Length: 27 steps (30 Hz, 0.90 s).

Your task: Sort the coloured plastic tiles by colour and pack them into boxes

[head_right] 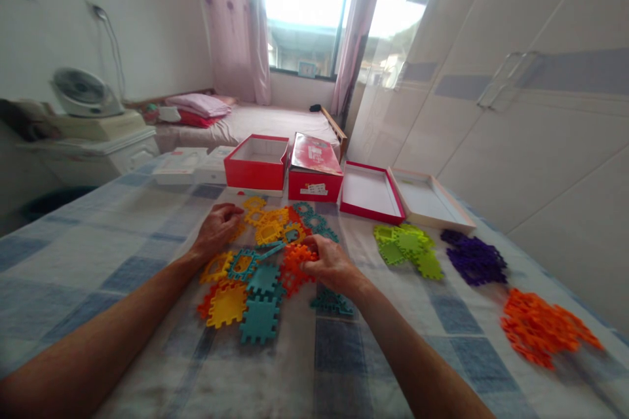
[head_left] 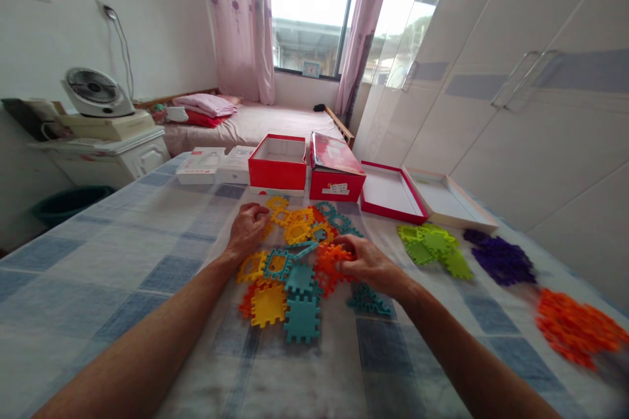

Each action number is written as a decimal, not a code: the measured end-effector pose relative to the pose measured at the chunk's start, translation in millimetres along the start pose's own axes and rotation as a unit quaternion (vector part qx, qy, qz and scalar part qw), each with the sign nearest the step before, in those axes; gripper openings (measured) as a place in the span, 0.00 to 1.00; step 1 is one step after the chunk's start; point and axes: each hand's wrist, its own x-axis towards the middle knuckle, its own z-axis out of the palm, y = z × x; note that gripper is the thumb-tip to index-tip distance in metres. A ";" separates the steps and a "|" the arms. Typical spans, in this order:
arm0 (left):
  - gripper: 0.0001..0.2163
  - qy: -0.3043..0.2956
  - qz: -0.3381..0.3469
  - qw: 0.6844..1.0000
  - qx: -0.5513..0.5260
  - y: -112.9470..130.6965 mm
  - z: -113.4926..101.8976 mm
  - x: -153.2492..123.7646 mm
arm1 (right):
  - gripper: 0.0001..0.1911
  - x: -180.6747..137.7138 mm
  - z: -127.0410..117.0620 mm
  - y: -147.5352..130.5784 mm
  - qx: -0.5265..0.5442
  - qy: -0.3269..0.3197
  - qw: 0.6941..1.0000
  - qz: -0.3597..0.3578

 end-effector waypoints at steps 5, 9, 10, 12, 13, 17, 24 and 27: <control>0.14 0.004 0.007 1.000 0.000 -2.7 1.3 0.8 | 0.10 -10.0 -10.0 -8.1 0.048 -0.082 0.995 -0.001; 0.15 0.005 0.011 1.000 -0.002 -4.0 1.1 1.3 | 0.08 -10.3 2.2 -7.2 -0.037 -0.100 0.994 -0.012; 0.14 0.005 0.011 1.000 -0.002 -3.9 0.9 1.2 | 0.07 -9.8 5.1 -7.4 -0.069 -0.095 0.993 -0.016; 0.14 0.004 0.011 1.000 -0.002 -3.4 0.4 1.1 | 0.06 -8.8 9.5 -8.1 -0.120 -0.085 0.988 -0.037; 0.14 0.003 0.011 1.000 -0.003 -3.1 0.3 1.1 | 0.06 -8.2 11.2 -8.5 -0.136 -0.079 0.986 -0.051; 0.15 0.001 0.005 1.000 -0.004 -3.2 1.0 1.7 | 0.08 -6.1 16.2 -8.8 -0.143 -0.055 0.984 -0.088; 0.15 0.000 0.003 1.000 -0.004 -4.2 1.6 0.9 | 0.06 -12.1 5.1 -11.4 -0.105 0.044 0.991 -0.066; 0.15 -0.001 0.001 1.000 0.000 -2.6 0.5 0.5 | 0.05 -16.9 -5.2 -6.6 -0.078 0.077 0.993 -0.034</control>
